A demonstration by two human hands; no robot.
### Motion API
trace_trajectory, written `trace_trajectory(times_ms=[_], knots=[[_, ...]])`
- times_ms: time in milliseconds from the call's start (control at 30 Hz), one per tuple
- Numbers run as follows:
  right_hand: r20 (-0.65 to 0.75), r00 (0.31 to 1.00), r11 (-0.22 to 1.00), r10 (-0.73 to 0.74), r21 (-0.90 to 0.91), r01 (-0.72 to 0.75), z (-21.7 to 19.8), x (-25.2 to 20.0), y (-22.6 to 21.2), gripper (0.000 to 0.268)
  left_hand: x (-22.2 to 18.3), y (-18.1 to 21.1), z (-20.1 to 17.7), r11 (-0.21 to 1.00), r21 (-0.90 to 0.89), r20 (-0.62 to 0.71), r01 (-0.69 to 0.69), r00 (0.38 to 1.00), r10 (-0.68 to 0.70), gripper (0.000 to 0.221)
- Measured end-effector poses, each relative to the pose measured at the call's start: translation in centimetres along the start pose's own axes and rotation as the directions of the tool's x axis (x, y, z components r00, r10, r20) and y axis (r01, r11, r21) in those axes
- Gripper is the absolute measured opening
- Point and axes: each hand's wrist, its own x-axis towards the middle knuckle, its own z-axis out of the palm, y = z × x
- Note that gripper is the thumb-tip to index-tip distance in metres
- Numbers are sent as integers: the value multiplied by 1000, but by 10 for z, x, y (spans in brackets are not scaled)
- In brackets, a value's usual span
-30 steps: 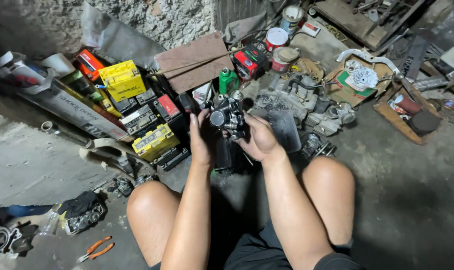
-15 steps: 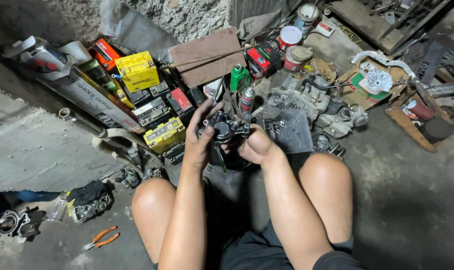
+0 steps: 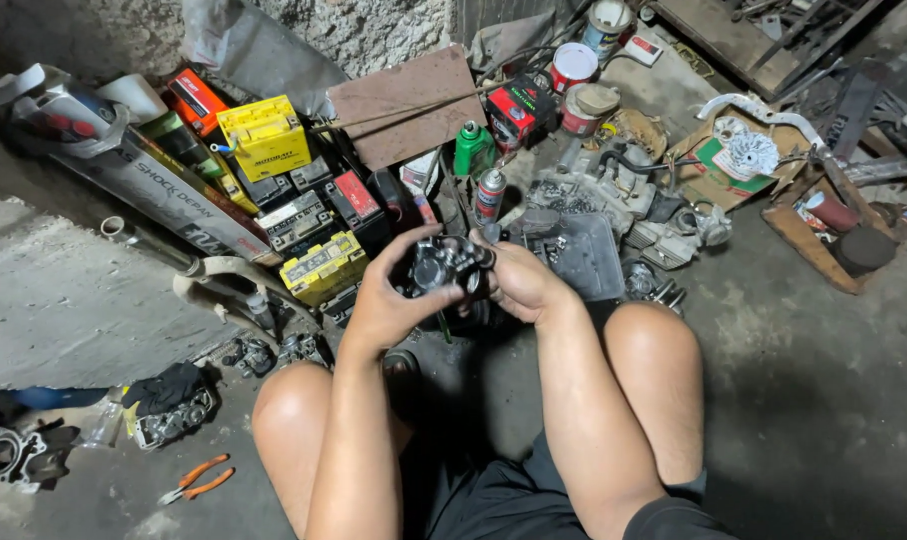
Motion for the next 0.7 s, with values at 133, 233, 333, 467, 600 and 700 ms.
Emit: trace_trajectory(times_ms=[133,233,333,467,600,700], knots=[[-7,1000,998,-28,-55,28,-24,24,22,45,5,-63,3,990,-136,-153,27,987,-48,49],[113,980,979,-163,-101,175,-49,59,46,48,9,-100,11,891,-454,-272,15,950,-155,39],[119,945,941,-303,-116,317,-65,79,62,42,15,-96,21,823,-566,-285,41,927,-243,46],[13,900,884,-435,-182,430,-70,85,66,15,16,-75,34,699,-711,-297,78,868,-398,42],[-20,842,811,-539,-283,513,-65,80,59,25,10,-50,47,644,-759,-320,97,806,-498,36],[76,817,755,-572,-339,561,-66,80,59,26,16,-52,56,653,-756,-345,37,826,-446,32]])
